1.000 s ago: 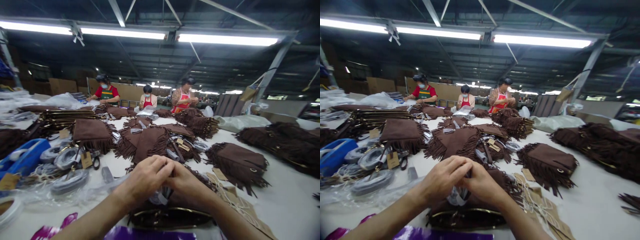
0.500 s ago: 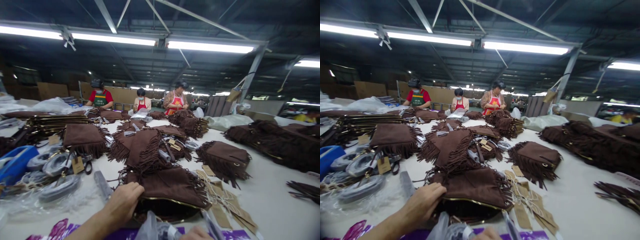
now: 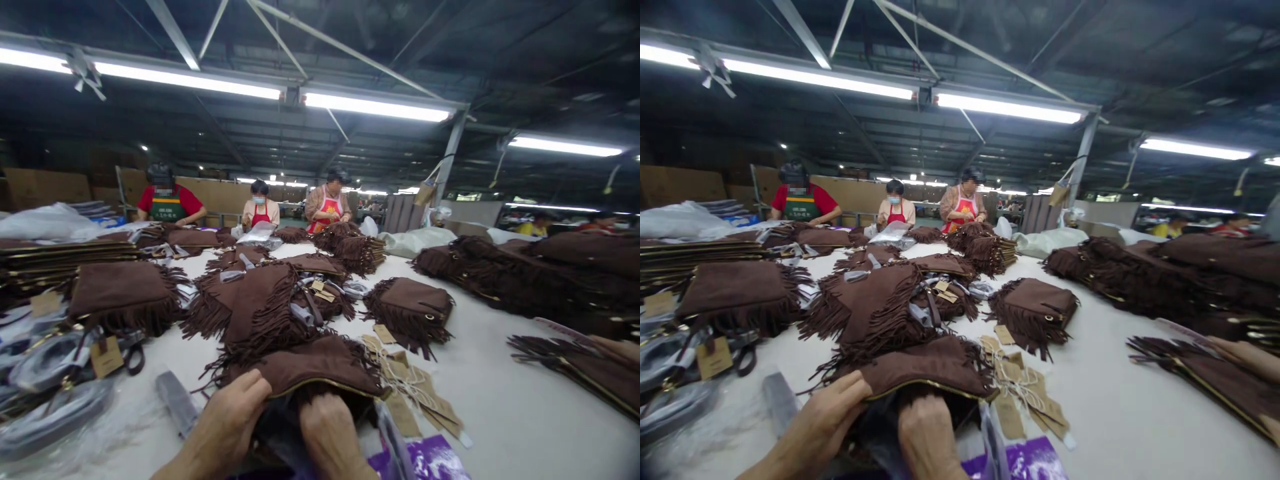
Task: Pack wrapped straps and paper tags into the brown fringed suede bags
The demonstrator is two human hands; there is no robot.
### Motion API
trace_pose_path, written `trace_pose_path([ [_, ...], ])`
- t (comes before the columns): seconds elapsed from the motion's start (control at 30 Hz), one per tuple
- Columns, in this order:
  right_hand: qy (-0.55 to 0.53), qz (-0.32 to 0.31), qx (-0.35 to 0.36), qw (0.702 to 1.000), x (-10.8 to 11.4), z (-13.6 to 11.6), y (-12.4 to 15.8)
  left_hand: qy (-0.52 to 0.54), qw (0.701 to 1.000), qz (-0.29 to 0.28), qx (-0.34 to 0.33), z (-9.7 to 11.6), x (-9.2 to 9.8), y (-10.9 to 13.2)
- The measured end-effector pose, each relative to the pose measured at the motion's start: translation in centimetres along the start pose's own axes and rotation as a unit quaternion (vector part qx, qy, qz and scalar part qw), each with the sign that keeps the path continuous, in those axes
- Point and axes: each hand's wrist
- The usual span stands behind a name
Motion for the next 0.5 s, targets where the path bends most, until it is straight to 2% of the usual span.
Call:
trace_pose_path([
  [0.1, -0.032, -0.041, -0.015, 0.999, -0.6, -0.3, -0.1, 0.029, 1.000, 0.002, 0.002, -0.4, -0.4, 0.2],
  [0.2, -0.095, -0.096, -0.048, 0.990, -0.1, 0.2, 1.6, 0.048, 0.999, -0.007, 0.003, -0.5, -0.1, 0.5],
  [0.27, -0.078, -0.082, -0.059, 0.992, -0.5, 0.4, 2.6, 0.056, 0.998, -0.009, 0.003, -0.6, -0.1, 0.7],
  [0.37, 0.009, 0.007, -0.008, 1.000, -1.8, 0.2, 2.9, 0.067, 0.998, -0.006, 0.010, -0.8, -0.3, 0.9],
  [0.43, 0.025, -0.003, 0.024, 0.999, -1.9, 0.1, 2.2, 0.074, 0.997, -0.019, 0.005, -1.2, -0.5, 0.9],
  [0.5, 0.016, -0.050, 0.022, 0.998, -0.9, 0.1, 1.2, 0.079, 0.996, -0.037, 0.000, -1.4, -0.5, 0.9],
])
Point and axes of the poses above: each hand's wrist, its own y-axis away from the middle knuckle, its own x-axis out of the back of the hand, z = x × y, and after that the axes turned 3 degrees about -y, right-handed
